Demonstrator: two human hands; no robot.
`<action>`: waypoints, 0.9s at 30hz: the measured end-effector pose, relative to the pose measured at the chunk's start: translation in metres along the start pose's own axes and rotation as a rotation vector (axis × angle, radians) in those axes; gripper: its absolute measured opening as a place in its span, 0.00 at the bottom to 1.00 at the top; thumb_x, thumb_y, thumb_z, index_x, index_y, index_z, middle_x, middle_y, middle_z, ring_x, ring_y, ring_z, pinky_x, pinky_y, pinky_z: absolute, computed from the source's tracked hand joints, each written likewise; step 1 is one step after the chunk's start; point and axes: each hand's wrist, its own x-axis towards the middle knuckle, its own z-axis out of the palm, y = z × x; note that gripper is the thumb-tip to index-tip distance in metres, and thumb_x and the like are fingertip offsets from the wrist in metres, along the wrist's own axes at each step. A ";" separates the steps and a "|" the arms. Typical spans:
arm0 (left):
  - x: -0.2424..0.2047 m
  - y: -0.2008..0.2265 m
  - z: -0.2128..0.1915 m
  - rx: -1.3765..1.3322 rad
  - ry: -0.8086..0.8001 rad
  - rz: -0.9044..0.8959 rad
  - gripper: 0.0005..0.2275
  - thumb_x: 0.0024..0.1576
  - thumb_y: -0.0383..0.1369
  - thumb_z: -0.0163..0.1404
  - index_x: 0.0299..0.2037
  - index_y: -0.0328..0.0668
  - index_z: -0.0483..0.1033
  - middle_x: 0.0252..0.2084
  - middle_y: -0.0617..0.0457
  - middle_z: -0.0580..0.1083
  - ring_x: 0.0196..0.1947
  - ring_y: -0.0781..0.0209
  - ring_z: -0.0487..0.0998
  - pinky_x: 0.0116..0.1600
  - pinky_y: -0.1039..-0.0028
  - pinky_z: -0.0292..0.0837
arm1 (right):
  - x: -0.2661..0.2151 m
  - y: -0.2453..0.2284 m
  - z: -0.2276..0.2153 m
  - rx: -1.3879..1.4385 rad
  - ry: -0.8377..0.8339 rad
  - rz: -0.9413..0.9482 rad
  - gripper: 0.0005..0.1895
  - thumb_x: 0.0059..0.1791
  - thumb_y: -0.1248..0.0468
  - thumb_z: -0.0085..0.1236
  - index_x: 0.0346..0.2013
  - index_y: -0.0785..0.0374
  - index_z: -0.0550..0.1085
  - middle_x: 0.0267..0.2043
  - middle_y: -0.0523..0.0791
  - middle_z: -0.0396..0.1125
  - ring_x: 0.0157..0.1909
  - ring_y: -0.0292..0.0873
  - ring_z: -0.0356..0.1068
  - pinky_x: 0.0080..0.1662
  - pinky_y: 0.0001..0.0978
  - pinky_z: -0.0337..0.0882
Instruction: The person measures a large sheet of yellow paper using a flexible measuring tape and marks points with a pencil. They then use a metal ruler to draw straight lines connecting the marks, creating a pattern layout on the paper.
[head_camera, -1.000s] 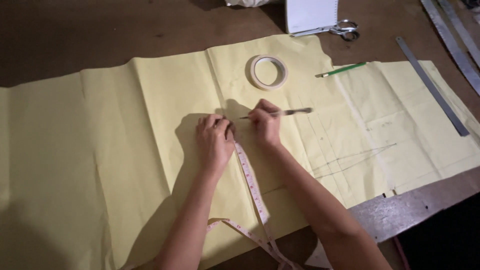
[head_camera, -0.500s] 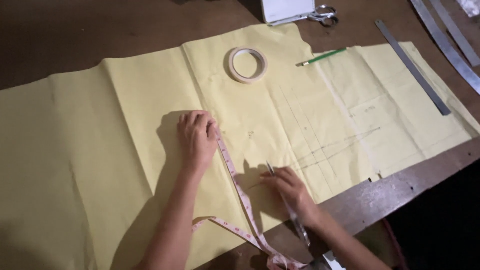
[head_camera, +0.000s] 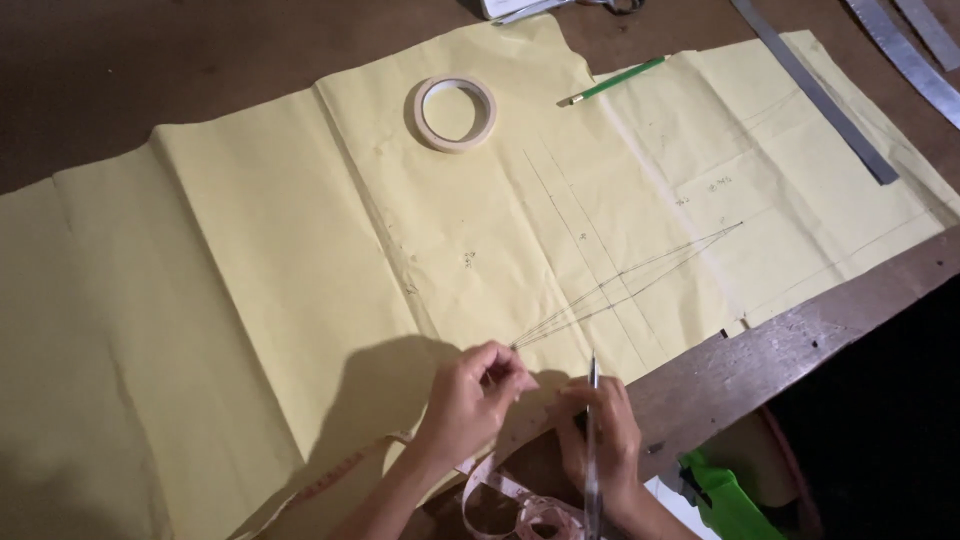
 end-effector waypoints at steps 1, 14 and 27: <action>-0.003 0.003 0.002 0.000 0.002 -0.003 0.03 0.60 0.26 0.58 0.36 0.37 0.78 0.29 0.52 0.80 0.18 0.70 0.70 0.20 0.85 0.69 | -0.001 -0.001 -0.001 0.002 -0.002 0.001 0.14 0.43 0.81 0.57 0.39 0.66 0.71 0.30 0.45 0.70 0.32 0.42 0.68 0.34 0.31 0.70; -0.010 -0.015 0.022 0.332 0.241 0.441 0.04 0.59 0.25 0.56 0.31 0.39 0.75 0.29 0.54 0.78 0.29 0.62 0.78 0.35 0.75 0.75 | -0.015 -0.014 -0.020 -0.186 -0.220 0.175 0.03 0.51 0.66 0.58 0.39 0.58 0.77 0.27 0.38 0.67 0.34 0.40 0.60 0.42 0.34 0.55; -0.014 -0.044 0.041 0.598 0.337 0.460 0.09 0.56 0.25 0.58 0.43 0.35 0.71 0.38 0.50 0.74 0.37 0.59 0.75 0.41 0.78 0.76 | -0.013 -0.017 -0.021 -0.207 -0.132 0.104 0.09 0.49 0.69 0.61 0.44 0.62 0.79 0.26 0.41 0.68 0.31 0.39 0.61 0.42 0.34 0.57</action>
